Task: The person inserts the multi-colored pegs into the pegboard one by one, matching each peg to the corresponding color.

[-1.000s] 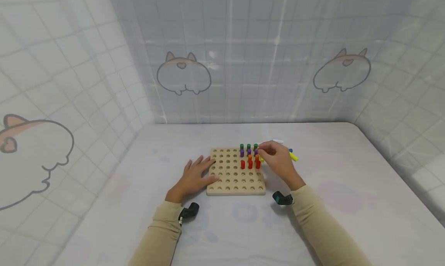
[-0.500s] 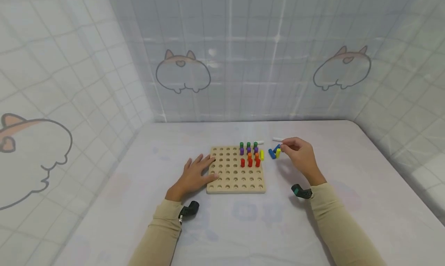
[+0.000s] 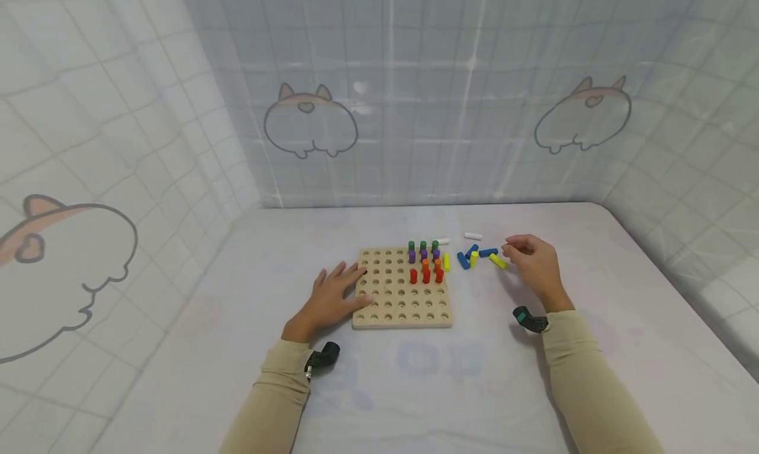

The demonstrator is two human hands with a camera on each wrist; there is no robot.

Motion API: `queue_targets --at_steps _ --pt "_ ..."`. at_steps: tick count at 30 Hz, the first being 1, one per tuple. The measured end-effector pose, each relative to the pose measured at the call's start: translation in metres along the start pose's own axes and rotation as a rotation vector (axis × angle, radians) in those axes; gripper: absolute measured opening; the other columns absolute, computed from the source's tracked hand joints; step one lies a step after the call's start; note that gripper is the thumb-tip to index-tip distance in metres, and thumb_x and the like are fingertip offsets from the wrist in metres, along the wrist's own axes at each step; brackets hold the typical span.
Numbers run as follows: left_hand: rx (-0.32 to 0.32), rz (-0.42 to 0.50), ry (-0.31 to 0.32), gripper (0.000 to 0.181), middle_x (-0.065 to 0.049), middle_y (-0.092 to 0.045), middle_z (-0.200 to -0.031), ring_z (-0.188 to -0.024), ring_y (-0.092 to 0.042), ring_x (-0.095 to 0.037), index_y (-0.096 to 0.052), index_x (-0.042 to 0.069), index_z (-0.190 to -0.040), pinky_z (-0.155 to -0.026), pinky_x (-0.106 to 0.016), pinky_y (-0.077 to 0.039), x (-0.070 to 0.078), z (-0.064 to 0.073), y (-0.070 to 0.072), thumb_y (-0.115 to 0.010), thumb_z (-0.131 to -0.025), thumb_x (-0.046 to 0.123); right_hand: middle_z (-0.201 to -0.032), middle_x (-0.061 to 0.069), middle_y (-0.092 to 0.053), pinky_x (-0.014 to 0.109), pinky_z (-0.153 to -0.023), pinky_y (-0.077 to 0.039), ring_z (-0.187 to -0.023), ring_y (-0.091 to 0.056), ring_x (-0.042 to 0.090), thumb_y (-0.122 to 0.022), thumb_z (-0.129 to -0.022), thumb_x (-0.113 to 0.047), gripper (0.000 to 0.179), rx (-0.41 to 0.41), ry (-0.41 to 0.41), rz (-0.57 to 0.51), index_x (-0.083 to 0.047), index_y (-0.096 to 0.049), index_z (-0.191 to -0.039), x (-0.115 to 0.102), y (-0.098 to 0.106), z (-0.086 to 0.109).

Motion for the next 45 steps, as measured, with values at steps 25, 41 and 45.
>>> queue_targets --at_steps 25,41,45 --pt "0.006 -0.006 0.008 0.079 -0.008 -0.033 -0.161 -0.152 -0.014 -0.033 -0.039 0.016 -0.156 -0.117 -0.063 0.003 0.002 0.001 0.002 -0.06 -0.094 0.06 -0.112 0.018 -0.066 0.051 -0.093 -0.05 -0.106 -0.06 0.034 -0.065 -0.097 -0.018 0.024 -0.041 0.001 0.222 -0.001 -0.067 -0.113 0.014 -0.02 0.0" --pt "0.01 -0.012 0.011 0.08 -0.007 -0.032 -0.161 -0.152 -0.015 -0.033 -0.039 0.017 -0.157 -0.117 -0.063 0.003 0.002 0.0 0.002 -0.06 -0.093 0.061 -0.105 0.016 -0.067 0.045 -0.084 -0.051 -0.096 -0.059 0.031 -0.066 -0.096 -0.013 0.022 -0.039 0.047 0.302 0.0 -0.07 -0.113 0.011 -0.023 0.003" --pt "0.009 -0.009 0.012 0.08 -0.008 -0.033 -0.161 -0.152 -0.015 -0.034 -0.038 0.017 -0.157 -0.117 -0.063 0.002 0.001 0.001 0.002 -0.06 -0.093 0.06 -0.109 0.016 -0.066 0.047 -0.088 -0.051 -0.1 -0.059 0.031 -0.065 -0.096 -0.014 0.023 -0.041 0.015 0.266 -0.001 -0.069 -0.114 0.013 -0.024 0.003"
Point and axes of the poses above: each hand's wrist, its own z-axis away from the middle knuckle, its own y-axis out of the back of the hand, x = y × z, the point moved 7 cm from there along -z, towards the middle knuckle
